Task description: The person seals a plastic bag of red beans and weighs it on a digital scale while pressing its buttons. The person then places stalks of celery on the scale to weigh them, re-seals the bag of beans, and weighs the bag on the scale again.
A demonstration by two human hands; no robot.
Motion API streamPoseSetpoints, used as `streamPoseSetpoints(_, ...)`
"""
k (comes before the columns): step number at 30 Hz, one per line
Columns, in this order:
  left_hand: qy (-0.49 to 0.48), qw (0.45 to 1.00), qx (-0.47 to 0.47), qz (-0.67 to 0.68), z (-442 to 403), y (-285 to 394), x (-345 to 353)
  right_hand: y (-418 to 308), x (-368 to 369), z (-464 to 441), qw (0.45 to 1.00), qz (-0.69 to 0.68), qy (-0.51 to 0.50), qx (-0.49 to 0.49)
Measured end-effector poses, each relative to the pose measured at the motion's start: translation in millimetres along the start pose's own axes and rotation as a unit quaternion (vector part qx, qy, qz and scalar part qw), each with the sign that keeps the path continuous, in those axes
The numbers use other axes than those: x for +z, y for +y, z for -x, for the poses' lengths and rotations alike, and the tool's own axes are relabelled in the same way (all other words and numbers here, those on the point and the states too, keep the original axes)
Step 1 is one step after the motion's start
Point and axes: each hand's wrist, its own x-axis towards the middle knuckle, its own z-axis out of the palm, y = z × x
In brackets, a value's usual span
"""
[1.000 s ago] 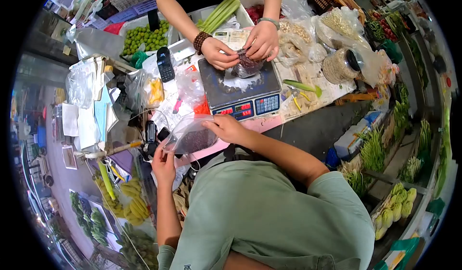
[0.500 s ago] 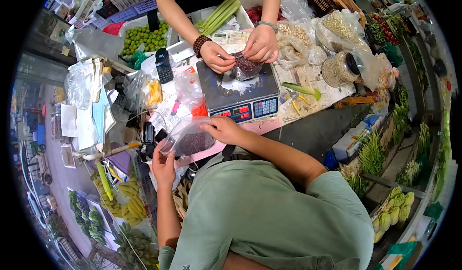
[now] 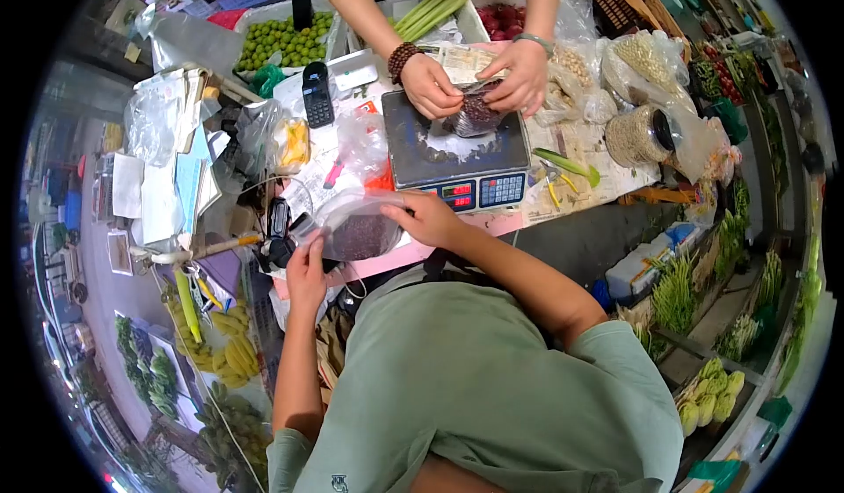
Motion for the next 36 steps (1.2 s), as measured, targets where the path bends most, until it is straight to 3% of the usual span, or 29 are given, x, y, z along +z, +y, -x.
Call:
streamPoseSetpoints(4, 0.009, 0.993, 0.003, 0.119, -1, -19, 15, -17, -10, 7, 0.999, 0.041, 0.010, 0.012)
streamPoseSetpoints(7, 0.086, 0.986, 0.063, 0.126, 14, -1, 25, -35, -13, -2, 0.999, 0.036, -0.012, -0.006)
streamPoseSetpoints(10, 0.229, 0.966, 0.107, 0.049, 24, 21, 31, -30, -3, -12, 1.000, 0.008, 0.001, -0.020)
streamPoseSetpoints(13, 0.275, 0.960, 0.029, 0.038, 21, 12, 20, -26, 2, -16, 0.997, 0.041, -0.002, -0.060)
streamPoseSetpoints(15, 0.276, 0.959, 0.034, 0.053, 20, 17, 19, -26, 2, -16, 0.995, 0.053, -0.010, -0.078)
streamPoseSetpoints(20, 0.294, 0.949, 0.110, 0.026, 17, 51, 31, -21, -32, 3, 0.999, 0.049, 0.010, -0.022)
streamPoseSetpoints(21, 0.301, 0.946, 0.120, -0.007, 17, 51, 31, -22, -47, 11, 0.998, 0.035, 0.022, 0.049)
streamPoseSetpoints(22, 0.310, 0.941, 0.130, -0.039, 14, 51, 31, 7, -57, 23, 0.990, 0.084, 0.112, 0.005)
streamPoseSetpoints(23, 0.315, 0.939, 0.131, -0.040, 13, 53, 29, 18, -72, 30, 0.983, 0.006, 0.161, 0.093)
streamPoseSetpoints(25, 0.285, 0.929, 0.191, -0.138, 12, 61, 26, 55, -116, 43, 0.964, 0.028, 0.231, 0.129)
streamPoseSetpoints(26, 0.284, 0.929, 0.192, -0.139, 10, 69, 27, 58, -132, 40, 0.964, 0.028, 0.232, 0.129)
streamPoseSetpoints(28, 0.247, 0.911, 0.279, -0.179, -1, 96, 34, 64, -158, 30, 0.943, 0.104, 0.300, 0.105)
streamPoseSetpoints(30, 0.245, 0.895, 0.333, -0.165, -16, 117, 51, 65, -177, 11, 0.950, 0.099, 0.281, 0.094)
streamPoseSetpoints(32, 0.077, 0.933, 0.341, -0.081, -29, 134, 71, 66, -190, -8, 0.959, 0.092, 0.257, 0.077)
streamPoseSetpoints(34, -0.082, 0.986, 0.139, 0.043, -34, 159, 110, 68, -200, -23, 0.975, 0.109, 0.179, 0.070)
streamPoseSetpoints(36, -0.139, 0.985, 0.057, 0.079, -55, 155, 160, 65, -202, -31, 0.980, 0.095, 0.161, 0.064)
